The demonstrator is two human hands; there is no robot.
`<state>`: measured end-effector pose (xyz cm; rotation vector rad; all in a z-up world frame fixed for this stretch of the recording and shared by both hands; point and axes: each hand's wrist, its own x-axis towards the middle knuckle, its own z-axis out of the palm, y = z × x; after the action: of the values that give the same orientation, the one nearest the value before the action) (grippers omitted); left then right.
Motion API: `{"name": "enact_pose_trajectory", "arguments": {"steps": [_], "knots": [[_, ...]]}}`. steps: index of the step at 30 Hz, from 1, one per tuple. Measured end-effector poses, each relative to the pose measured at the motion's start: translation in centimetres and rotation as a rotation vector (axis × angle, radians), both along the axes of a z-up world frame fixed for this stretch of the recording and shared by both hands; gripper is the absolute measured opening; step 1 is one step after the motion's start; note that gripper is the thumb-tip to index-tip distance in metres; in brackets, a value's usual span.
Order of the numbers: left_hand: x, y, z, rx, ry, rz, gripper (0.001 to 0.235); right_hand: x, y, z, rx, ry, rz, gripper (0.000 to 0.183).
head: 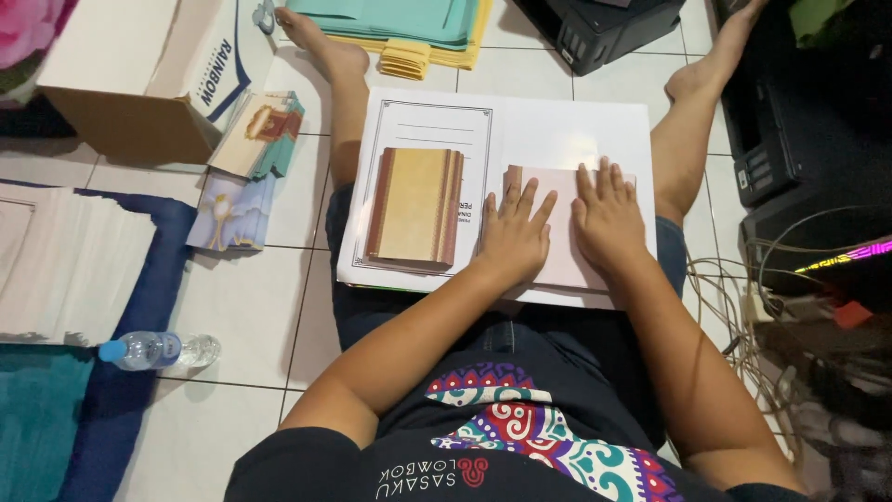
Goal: Manually folding pink paper sheets and assembling them into booklets on a tiled floor.
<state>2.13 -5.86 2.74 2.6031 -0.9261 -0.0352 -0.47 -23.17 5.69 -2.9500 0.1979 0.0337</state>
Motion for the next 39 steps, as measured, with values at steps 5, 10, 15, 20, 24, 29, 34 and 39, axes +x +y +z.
{"name": "enact_pose_trajectory", "arguments": {"steps": [5,10,15,20,24,29,34,39], "knots": [[-0.2,-1.1,1.4,0.122,0.032,0.041,0.056,-4.1,0.8,1.2,0.045,-0.027,-0.144,0.066],[0.5,-5.4,-0.7,0.200,-0.049,0.091,0.067,-4.6,0.0,-1.1,0.017,-0.127,-0.130,0.066],[2.3,-5.5,1.7,0.000,-0.114,-0.018,0.056,-4.2,-0.9,-2.4,0.003,-0.144,-0.130,0.067],[1.4,-4.0,1.4,-0.013,-0.096,-0.012,0.057,-4.2,-0.8,-2.2,-0.007,-0.135,-0.141,0.068],[-0.3,-1.6,-2.0,-0.044,-0.154,-0.023,0.059,-4.7,0.0,-1.5,-0.021,-0.153,-0.149,0.067],[-0.9,-0.8,-3.1,-0.089,-0.194,-0.017,0.060,-4.6,-0.1,-3.3,-0.061,-0.196,-0.134,0.066],[-0.8,-1.0,-2.9,-0.102,-0.187,-0.025,0.060,-3.4,1.1,-1.7,-0.076,-0.105,0.034,0.064],[-0.7,-0.9,-2.6,-0.081,-0.156,-0.027,0.060,-1.4,1.2,0.8,-0.098,-0.073,0.195,0.062]]}}
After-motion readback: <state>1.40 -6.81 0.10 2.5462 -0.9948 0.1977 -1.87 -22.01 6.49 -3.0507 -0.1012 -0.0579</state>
